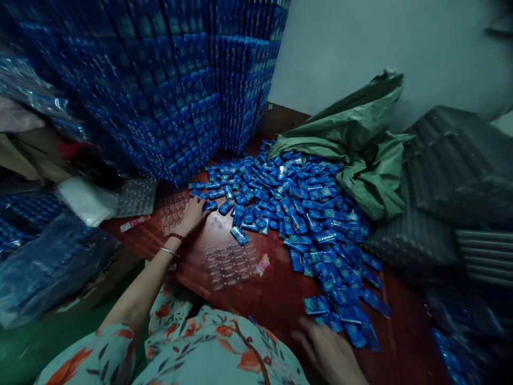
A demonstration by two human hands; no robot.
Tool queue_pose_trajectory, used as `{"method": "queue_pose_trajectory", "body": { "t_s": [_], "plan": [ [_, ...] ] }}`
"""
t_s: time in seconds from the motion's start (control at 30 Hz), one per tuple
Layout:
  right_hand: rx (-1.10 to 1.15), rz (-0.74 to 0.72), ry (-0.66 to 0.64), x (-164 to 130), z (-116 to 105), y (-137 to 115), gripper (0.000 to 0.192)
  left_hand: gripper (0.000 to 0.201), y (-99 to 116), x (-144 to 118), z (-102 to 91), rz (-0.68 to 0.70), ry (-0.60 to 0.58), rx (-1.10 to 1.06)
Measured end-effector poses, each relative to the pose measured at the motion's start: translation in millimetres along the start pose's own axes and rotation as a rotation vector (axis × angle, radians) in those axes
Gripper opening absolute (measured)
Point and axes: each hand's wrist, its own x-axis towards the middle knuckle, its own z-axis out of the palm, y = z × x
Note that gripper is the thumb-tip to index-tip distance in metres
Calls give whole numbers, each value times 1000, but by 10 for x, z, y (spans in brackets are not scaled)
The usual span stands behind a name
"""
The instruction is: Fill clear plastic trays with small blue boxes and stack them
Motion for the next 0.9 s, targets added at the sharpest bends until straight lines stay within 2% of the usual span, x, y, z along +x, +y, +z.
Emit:
{"method": "queue_pose_trajectory", "body": {
  "t_s": [0.1, 0.2, 0.27, 0.33, 0.4, 0.47, 0.6, 0.67, 0.77, 0.8, 0.83, 0.9],
  "plan": [
    [15, -62, 115, 894, 54, -416, 28, 33, 53, -36, 33, -6, -10, -14],
    [-93, -2, 165, 1661, 105, -932, 33, 33, 82, -160, 59, 4, -12, -32],
    [-161, -5, 86, 1986, 127, -1168, 37, 37, 76, -298, 70, 15, -14, -42],
    [-160, -19, -52, 2160, 140, -1268, 42, 39, 60, -459, 79, 28, -28, -47],
    [-106, -32, -177, 2209, 157, -1260, 44, 40, 50, -603, 90, 38, -36, -62],
    [-43, -9, -224, 2162, 196, -1206, 40, 40, 59, -690, 104, 33, -31, -103],
    [43, 164, -74, 1927, 335, -1113, 28, 27, 151, -667, 140, 23, -25, -237],
    [110, 196, 25, 1822, 385, -1072, 25, 21, 218, -618, 161, 45, -24, -281],
    [382, 193, 135, 1693, 365, -998, 24, 15, 275, -636, 172, 48, 4, -355],
    [529, 179, 118, 1636, 338, -980, 24, 14, 268, -688, 164, 27, 37, -412],
    [683, 146, 48, 1564, 307, -972, 25, 14, 246, -765, 151, 6, 72, -482],
    [910, 16, -222, 1373, 262, -999, 24, 15, 161, -983, 112, 10, 88, -625]
  ]
}}
